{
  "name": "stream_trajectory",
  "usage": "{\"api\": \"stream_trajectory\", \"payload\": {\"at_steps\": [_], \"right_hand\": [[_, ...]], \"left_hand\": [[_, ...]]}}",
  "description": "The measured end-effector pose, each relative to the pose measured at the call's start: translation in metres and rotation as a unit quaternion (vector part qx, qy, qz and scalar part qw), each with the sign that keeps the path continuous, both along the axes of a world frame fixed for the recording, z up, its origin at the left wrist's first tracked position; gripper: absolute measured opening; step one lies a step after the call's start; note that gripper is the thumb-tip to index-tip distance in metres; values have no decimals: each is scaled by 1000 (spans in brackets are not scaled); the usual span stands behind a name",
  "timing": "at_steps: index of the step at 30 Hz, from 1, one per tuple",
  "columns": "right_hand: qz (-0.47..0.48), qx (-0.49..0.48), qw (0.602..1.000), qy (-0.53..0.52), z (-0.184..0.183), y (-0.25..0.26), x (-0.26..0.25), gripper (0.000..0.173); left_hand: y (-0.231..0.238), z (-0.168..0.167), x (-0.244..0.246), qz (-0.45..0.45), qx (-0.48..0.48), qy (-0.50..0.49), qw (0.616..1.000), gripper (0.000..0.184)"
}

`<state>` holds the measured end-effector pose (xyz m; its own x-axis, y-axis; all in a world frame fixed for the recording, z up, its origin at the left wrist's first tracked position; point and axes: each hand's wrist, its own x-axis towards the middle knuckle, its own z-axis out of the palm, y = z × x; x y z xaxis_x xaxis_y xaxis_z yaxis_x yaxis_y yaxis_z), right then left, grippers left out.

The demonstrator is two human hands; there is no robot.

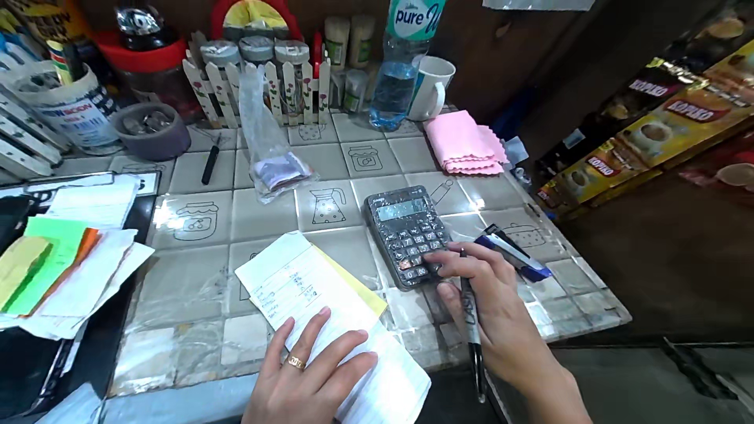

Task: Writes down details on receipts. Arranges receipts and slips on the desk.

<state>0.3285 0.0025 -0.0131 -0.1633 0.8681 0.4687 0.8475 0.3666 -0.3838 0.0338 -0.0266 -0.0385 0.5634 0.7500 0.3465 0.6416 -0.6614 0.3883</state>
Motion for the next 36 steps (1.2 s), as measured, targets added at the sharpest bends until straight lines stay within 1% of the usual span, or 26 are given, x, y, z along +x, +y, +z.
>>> {"api": "stream_trajectory", "payload": {"at_steps": [2, 6, 9, 12, 14, 16, 18, 19, 20, 22, 24, 25, 26, 28, 36], "right_hand": [[-14, -2, 1000, -8, -2, 0, 2, 34], [-53, 20, 998, 31, -3, -6, 8, 30], [-90, 5, 996, 18, -9, -12, 15, 33], [-85, 3, 996, 38, -4, -19, 13, 34], [-66, 12, 996, 63, 6, -21, 7, 37], [-27, 32, 994, 97, 17, -19, -4, 45], [55, 16, 987, 151, 30, -12, -24, 53], [103, -5, 979, 175, 35, -6, -36, 52], [145, -29, 971, 190, 39, 2, -49, 47], [211, -98, 951, 203, 43, 21, -74, 30], [265, -155, 924, 229, 38, 43, -95, 20], [285, -172, 912, 239, 34, 54, -103, 19], [299, -183, 903, 248, 29, 63, -109, 21], [287, -195, 904, 251, 24, 73, -120, 29], [203, -158, 933, 251, 17, 72, -124, 27]], "left_hand": [[0, 1, 0, -1, -5, -3, 1000, 46], [0, 2, 0, -7, -10, -3, 1000, 44], [0, 3, 0, -8, -7, 2, 1000, 44], [0, 1, 1, -8, -1, 8, 1000, 46], [0, 0, 1, -6, 0, 12, 1000, 49], [-1, 1, 1, 1, 2, 17, 1000, 52], [-2, 1, 3, 10, 7, 18, 1000, 55], [-2, 1, 5, 13, 11, 11, 1000, 55], [-3, -1, 5, 15, 19, 3, 1000, 54], [-4, -6, 6, 20, 38, -8, 999, 50], [-4, -6, 7, 19, 44, -16, 999, 51], [-4, -6, 6, 14, 42, -21, 999, 51], [-3, -6, 6, 10, 38, -28, 999, 50], [-3, -5, 5, 6, 31, -35, 999, 48], [-3, -3, 7, 2, 27, -28, 999, 50]]}}
